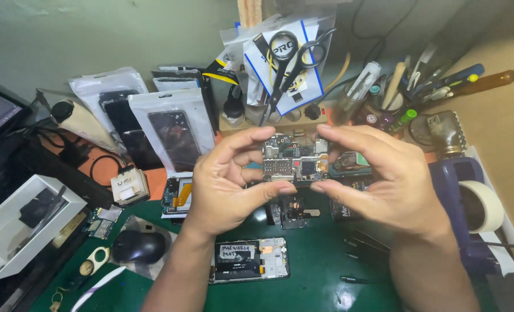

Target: The person disassembles a smartphone, removing the back cover and internal components. They use a screwdriver to remove screws and a flashlight to inspect the internal circuit board and battery area. The person then removes a small circuit board from the phone and places it on the workbench.

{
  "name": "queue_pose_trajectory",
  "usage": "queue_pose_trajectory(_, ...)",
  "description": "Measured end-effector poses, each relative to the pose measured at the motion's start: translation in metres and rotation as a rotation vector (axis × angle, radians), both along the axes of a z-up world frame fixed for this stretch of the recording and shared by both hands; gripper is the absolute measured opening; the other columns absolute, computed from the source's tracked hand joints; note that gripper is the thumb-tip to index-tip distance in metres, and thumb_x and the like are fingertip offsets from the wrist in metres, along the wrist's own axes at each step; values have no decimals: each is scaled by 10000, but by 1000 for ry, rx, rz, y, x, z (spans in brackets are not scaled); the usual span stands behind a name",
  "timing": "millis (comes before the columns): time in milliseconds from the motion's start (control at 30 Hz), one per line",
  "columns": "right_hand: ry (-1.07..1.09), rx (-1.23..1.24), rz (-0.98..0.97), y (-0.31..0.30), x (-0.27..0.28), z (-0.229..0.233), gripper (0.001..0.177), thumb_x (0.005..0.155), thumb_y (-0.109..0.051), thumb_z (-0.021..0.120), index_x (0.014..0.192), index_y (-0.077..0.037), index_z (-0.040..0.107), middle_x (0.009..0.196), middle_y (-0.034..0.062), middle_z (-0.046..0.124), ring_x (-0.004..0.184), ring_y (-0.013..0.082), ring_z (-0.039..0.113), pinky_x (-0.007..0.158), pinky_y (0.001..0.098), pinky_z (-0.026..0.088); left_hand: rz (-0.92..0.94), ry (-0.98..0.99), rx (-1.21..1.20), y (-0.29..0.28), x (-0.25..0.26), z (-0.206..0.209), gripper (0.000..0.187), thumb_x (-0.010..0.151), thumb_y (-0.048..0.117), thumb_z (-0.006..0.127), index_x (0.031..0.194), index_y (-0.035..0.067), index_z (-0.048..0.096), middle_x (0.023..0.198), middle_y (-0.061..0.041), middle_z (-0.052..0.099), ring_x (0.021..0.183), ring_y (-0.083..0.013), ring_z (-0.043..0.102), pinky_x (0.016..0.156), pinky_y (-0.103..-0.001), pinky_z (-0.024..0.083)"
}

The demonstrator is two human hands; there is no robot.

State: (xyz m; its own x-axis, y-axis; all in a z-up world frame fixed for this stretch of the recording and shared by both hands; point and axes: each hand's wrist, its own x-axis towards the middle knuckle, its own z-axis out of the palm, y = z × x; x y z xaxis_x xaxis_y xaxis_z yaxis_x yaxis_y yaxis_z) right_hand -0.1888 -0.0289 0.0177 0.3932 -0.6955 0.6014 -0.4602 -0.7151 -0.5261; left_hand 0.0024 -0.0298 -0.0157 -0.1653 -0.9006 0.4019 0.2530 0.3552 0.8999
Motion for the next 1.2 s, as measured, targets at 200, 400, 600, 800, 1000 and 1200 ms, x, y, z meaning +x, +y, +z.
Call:
queue_pose_trajectory(200, 15, -20, 9, -2, 2, -3, 541, 632, -166, 745, 1083, 30, 520, 963, 144, 605, 723, 146, 589, 763, 243, 475, -37, -34, -53, -1, 7, 4, 553, 592, -31, 729, 1073, -10, 458, 1136, -175, 510, 892, -186, 593, 720, -306, 599)
queue_pose_trajectory(400, 1, 15, -21, 0, 0, -5, 511, 622, -166, 746, 1063, 0, 549, 932, 118, 619, 686, 128, 576, 698, 219, 479, 40, -146, -78, -1, 8, 4, 540, 571, 52, 767, 1050, 38, 519, 1036, -78, 530, 925, -147, 571, 775, -284, 587)
queue_pose_trajectory(600, 35, 54, -20, -1, 0, -3, 483, 624, -190, 728, 1039, 0, 568, 813, 82, 629, 689, 125, 588, 696, 223, 474, 102, -259, -134, 0, 8, 9, 417, 579, 97, 768, 949, 63, 577, 1001, -98, 557, 958, -141, 569, 764, -248, 584)
queue_pose_trajectory(800, 39, 70, 38, -5, 0, -6, 226, 720, -194, 613, 862, -20, 632, 686, 47, 636, 543, 110, 570, 520, 196, 429, 156, -338, -132, 2, 10, 12, 178, 680, 129, 695, 829, 56, 630, 776, -67, 644, 552, -54, 576, 519, -135, 530)
queue_pose_trajectory(1000, 42, 95, -11, -4, 3, -8, 211, 813, -166, 510, 652, -52, 585, 510, -3, 508, 433, 99, 434, 434, 206, 351, 156, -329, 37, 8, 7, 17, 152, 749, 140, 633, 625, 72, 577, 490, 3, 555, 394, -65, 575, 388, -139, 445)
queue_pose_trajectory(1200, 23, 119, 15, -3, 5, -6, 116, 725, -154, 626, 680, -53, 593, 565, -5, 576, 449, 80, 484, 462, 177, 396, 168, -323, 63, 9, 7, 18, 178, 751, 136, 630, 599, 74, 563, 477, 3, 542, 381, -64, 558, 378, -145, 426)
